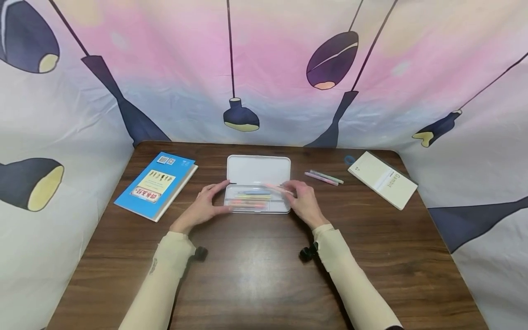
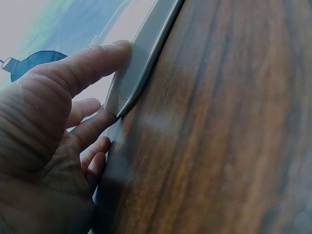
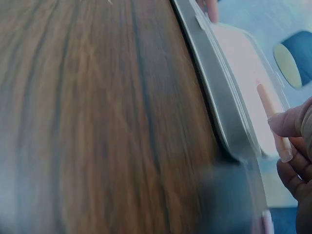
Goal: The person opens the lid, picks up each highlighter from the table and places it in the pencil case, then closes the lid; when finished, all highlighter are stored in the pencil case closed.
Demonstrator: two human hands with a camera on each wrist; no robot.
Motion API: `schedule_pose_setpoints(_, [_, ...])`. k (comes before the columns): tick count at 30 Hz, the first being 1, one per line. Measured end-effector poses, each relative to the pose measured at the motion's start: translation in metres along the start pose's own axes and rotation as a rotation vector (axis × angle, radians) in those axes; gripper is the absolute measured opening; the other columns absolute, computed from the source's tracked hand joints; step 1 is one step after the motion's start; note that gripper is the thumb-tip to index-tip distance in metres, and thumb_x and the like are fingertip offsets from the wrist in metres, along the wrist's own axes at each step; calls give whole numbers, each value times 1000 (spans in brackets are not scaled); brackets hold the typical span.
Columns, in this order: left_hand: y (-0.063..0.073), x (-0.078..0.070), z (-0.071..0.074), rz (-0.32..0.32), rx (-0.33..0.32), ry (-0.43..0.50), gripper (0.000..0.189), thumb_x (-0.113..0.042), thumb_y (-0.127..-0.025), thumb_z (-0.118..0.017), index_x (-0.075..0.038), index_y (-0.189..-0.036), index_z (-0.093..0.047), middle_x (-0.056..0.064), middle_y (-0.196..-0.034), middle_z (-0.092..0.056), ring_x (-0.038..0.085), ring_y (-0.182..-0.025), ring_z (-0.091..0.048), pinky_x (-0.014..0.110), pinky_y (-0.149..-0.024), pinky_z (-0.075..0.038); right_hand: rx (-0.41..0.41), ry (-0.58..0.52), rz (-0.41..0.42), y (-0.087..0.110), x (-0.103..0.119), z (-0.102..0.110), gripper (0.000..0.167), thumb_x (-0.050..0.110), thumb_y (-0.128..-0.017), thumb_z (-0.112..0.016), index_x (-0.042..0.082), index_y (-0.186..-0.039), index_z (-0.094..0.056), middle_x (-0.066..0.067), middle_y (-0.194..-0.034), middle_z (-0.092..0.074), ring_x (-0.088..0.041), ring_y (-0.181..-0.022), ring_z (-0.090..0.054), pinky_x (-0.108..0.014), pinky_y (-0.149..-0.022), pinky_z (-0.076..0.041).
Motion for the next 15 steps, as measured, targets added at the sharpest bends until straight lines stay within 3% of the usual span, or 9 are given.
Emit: schedule_pose_setpoints(15, [1, -2, 1, -1, -7, -14, 94, -51, -87, -83, -28, -166, -36, 24, -167, -28, 46, -154, -23, 76, -117, -24, 221, 41, 111, -31, 29, -47, 26, 0, -96, -71, 1, -122, -75, -16, -122, -75, -33, -118, -67, -48, -106, -51])
Point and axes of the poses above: each hand's wrist, its own y-axis away from the middle knuckle, its own z-axis out of the back of the hand, x = y × z, the point moved 3 cm from there along -y, towards the middle knuckle
